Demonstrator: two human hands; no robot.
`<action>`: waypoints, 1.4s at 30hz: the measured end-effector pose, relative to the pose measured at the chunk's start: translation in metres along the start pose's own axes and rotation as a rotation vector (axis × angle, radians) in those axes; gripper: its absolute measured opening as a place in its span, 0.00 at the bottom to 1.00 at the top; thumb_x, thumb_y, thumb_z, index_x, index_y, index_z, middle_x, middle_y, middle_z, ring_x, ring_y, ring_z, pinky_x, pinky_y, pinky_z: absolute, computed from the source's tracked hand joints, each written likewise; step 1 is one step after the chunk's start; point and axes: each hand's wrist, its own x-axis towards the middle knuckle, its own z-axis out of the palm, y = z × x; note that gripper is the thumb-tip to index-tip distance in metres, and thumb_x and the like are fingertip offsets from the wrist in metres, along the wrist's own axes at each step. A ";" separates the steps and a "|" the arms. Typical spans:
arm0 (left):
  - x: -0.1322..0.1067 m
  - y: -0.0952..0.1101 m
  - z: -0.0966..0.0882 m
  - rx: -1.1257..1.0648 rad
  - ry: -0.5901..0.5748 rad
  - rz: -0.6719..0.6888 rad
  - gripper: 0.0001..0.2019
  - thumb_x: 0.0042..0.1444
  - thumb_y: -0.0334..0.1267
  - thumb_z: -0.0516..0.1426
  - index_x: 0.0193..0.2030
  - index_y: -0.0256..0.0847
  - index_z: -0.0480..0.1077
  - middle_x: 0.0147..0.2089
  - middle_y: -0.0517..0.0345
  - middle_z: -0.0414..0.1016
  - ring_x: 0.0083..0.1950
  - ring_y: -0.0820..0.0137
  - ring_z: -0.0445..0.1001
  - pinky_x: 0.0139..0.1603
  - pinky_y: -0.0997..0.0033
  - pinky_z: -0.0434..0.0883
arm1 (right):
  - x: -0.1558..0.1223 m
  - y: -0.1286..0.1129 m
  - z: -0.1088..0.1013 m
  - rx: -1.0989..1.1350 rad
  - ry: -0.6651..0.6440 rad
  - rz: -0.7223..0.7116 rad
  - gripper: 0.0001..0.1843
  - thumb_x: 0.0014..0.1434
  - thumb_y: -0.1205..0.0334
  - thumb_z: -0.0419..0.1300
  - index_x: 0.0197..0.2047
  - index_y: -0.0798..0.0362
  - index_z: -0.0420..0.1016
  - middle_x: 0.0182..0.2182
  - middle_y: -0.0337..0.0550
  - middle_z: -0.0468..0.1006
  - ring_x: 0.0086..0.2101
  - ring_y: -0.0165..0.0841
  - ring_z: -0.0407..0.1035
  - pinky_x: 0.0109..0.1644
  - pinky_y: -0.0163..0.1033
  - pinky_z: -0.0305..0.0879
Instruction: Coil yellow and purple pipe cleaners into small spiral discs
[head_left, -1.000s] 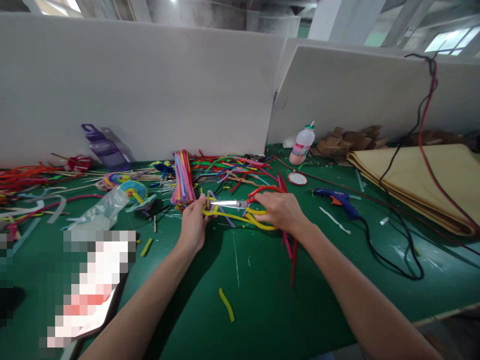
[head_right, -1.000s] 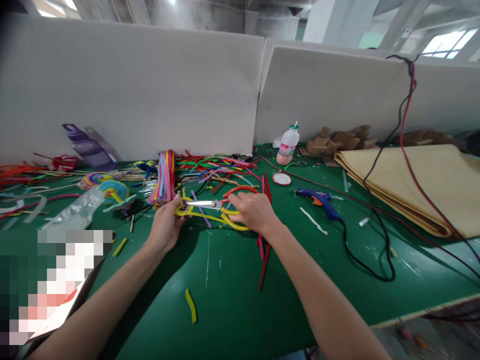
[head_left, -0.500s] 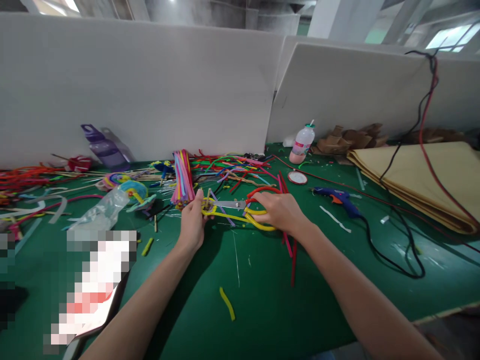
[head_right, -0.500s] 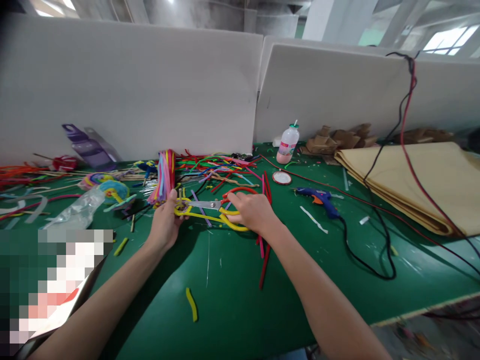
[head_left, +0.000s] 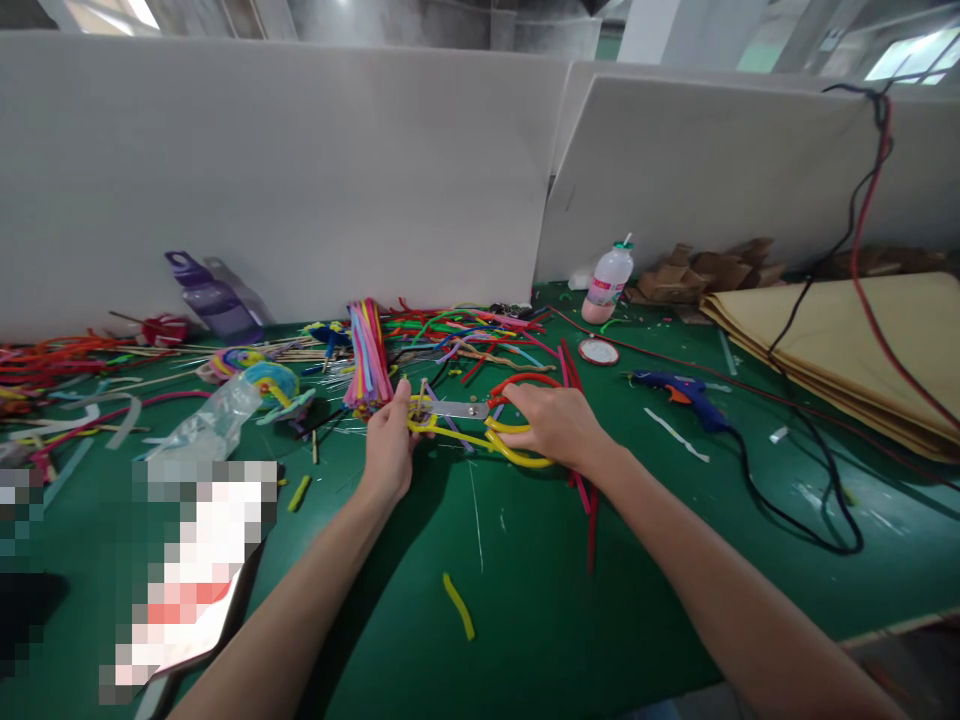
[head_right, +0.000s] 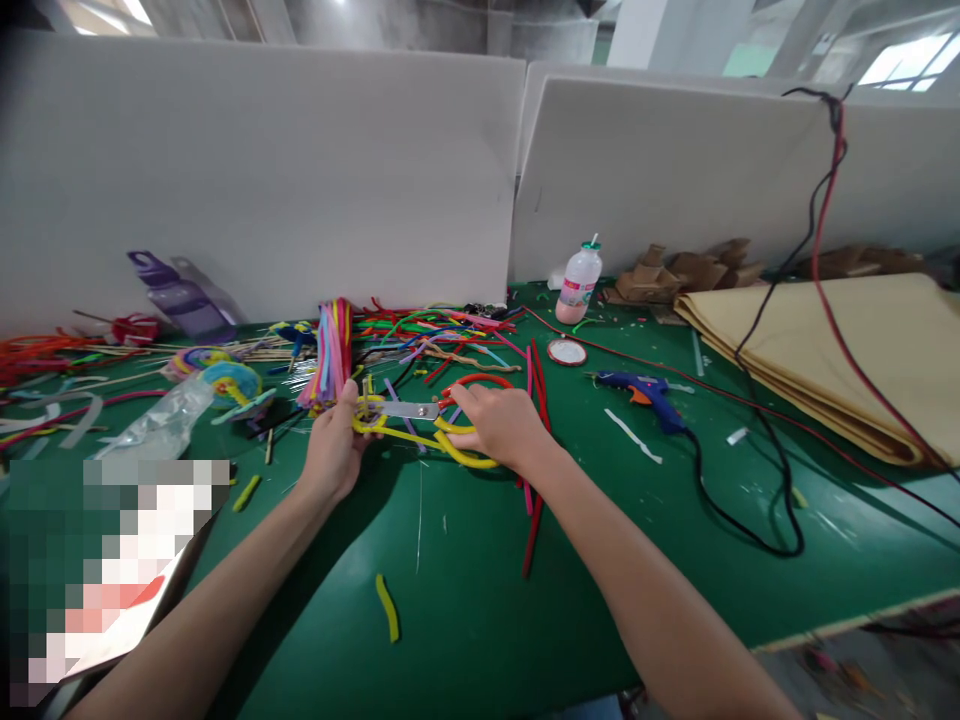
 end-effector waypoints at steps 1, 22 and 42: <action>0.000 0.000 0.000 0.009 -0.004 0.000 0.21 0.45 0.55 0.57 0.26 0.34 0.69 0.22 0.59 0.69 0.21 0.75 0.66 0.19 0.77 0.63 | 0.000 0.000 0.000 -0.001 -0.002 0.003 0.26 0.51 0.43 0.55 0.48 0.50 0.65 0.35 0.42 0.77 0.30 0.34 0.69 0.24 0.35 0.40; 0.007 -0.005 -0.005 0.063 -0.005 -0.085 0.24 0.45 0.58 0.56 0.32 0.34 0.71 0.22 0.60 0.69 0.19 0.78 0.65 0.19 0.78 0.65 | -0.001 -0.005 0.010 -0.001 -0.117 0.008 0.27 0.52 0.43 0.52 0.48 0.55 0.67 0.32 0.46 0.78 0.30 0.38 0.71 0.25 0.35 0.45; 0.005 -0.005 -0.006 0.044 -0.096 -0.040 0.15 0.41 0.43 0.62 0.34 0.36 0.74 0.34 0.55 0.72 0.34 0.72 0.70 0.31 0.76 0.68 | 0.004 0.021 0.021 0.085 -0.163 0.569 0.25 0.50 0.43 0.53 0.43 0.54 0.66 0.31 0.50 0.76 0.30 0.41 0.71 0.29 0.39 0.58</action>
